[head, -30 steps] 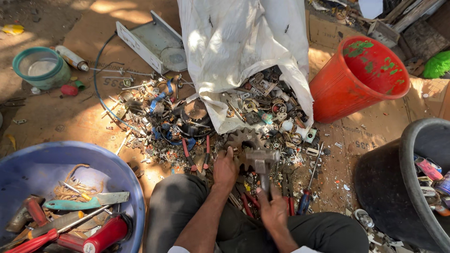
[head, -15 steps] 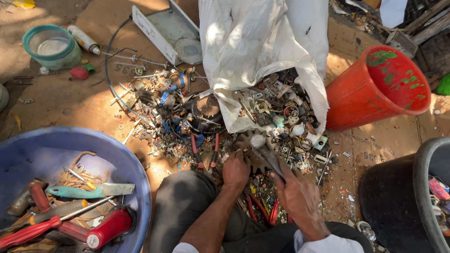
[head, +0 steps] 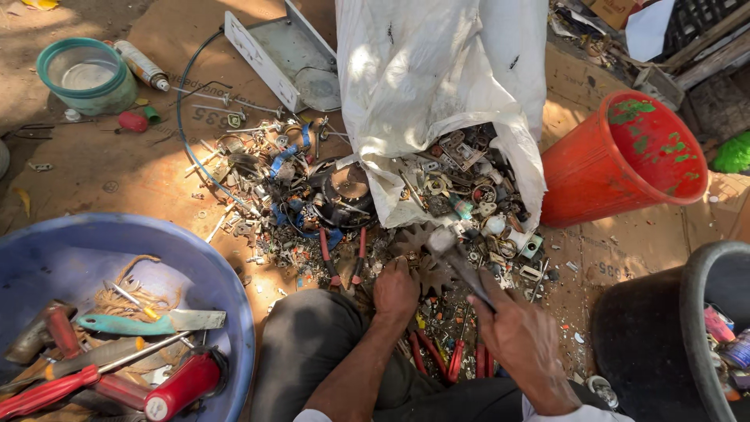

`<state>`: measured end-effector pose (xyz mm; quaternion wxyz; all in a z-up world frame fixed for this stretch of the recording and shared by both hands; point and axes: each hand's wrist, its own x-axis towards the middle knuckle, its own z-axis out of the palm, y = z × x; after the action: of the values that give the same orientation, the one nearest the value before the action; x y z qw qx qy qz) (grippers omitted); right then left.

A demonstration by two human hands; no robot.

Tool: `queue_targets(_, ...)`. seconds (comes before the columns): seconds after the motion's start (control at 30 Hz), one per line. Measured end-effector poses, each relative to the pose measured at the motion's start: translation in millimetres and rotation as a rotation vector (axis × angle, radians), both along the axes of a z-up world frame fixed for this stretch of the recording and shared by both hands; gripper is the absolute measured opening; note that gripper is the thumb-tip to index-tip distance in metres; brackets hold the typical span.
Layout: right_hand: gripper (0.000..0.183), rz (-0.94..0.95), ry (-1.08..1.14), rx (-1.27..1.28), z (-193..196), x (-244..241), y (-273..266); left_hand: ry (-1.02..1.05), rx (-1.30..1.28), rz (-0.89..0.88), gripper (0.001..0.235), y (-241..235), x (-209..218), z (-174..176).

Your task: The person sits on the ground and uses a hammer and pliers to dismantle a metal lock mechanism. They repeatedly strike the lock to break it apart and use pliers to pull out internal components, working over a pile of scrap metal.

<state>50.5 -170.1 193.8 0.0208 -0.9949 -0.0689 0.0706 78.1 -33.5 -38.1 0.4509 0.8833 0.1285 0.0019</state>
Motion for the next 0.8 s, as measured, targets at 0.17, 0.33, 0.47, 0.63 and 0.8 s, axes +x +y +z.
queue_targets(0.17,0.055,0.161,-0.541,0.401,-19.3,-10.4,5.1,-0.087,0.022,0.001,0.045,2.2,0.9,-0.6)
queue_targets(0.33,0.056,-0.086,0.103,-0.051,-42.0,-4.6,3.3,0.056,-0.016,-0.050,0.032,1.4,-1.3,-5.7)
queue_targets(0.47,0.055,-0.178,0.063,-0.112,-33.4,-5.0,-18.3,-0.037,0.043,-0.023,0.030,6.0,-11.4,-9.5)
queue_targets(0.63,0.060,-0.358,0.069,0.124,-35.6,-17.1,-29.6,-0.019,0.044,-0.020,0.038,5.8,-0.1,8.6)
queue_targets(0.8,0.062,-0.125,-0.110,0.215,-89.0,-18.4,-23.0,0.132,0.056,-0.091,0.039,11.9,0.3,21.4)
